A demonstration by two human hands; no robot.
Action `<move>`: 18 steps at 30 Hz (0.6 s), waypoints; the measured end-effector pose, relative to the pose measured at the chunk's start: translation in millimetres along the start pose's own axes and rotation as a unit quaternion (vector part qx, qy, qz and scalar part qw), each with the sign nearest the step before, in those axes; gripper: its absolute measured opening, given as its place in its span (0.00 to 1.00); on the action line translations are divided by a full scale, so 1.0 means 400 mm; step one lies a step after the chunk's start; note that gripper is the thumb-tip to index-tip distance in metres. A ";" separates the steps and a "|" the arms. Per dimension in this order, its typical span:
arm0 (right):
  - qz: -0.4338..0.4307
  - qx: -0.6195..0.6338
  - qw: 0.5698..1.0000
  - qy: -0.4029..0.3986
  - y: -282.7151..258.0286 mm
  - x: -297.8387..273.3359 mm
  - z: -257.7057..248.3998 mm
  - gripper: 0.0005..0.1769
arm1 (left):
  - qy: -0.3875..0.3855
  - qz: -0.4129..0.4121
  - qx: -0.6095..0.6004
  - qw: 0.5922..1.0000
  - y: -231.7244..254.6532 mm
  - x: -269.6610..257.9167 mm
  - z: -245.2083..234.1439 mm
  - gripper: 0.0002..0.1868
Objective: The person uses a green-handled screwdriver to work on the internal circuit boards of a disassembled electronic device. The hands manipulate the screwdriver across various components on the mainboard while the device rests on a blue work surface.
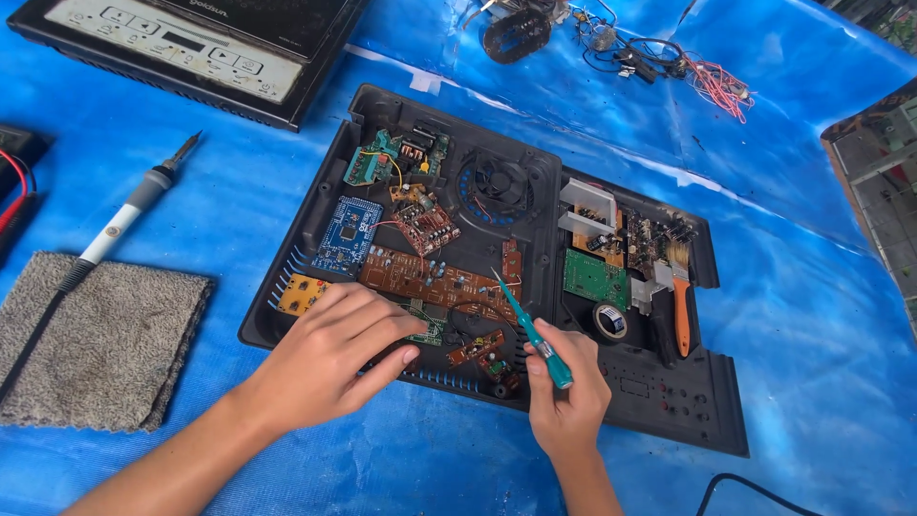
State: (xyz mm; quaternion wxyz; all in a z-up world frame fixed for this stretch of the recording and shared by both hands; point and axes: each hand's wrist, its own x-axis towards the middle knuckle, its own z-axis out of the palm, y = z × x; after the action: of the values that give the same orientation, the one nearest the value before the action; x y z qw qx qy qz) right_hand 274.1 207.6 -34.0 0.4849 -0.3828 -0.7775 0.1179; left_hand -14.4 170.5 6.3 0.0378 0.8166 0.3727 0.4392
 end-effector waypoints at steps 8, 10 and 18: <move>-0.032 -0.050 0.998 -0.008 -0.010 0.015 -0.012 0.16 | -0.009 0.005 0.001 1.000 -0.004 0.004 0.004 0.10; -0.035 -0.049 0.998 -0.018 -0.011 0.011 -0.006 0.15 | -0.011 0.002 0.003 1.000 -0.004 -0.002 0.000 0.10; -0.041 -0.042 0.998 -0.011 -0.012 0.006 0.001 0.13 | -0.063 0.043 -0.025 0.997 -0.017 -0.011 0.019 0.12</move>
State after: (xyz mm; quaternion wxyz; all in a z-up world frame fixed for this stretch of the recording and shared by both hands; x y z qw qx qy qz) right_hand 270.7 206.1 -29.8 0.4640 -0.3691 -0.8023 0.0689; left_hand -14.1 174.6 -4.2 0.0626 0.8564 0.3234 0.3976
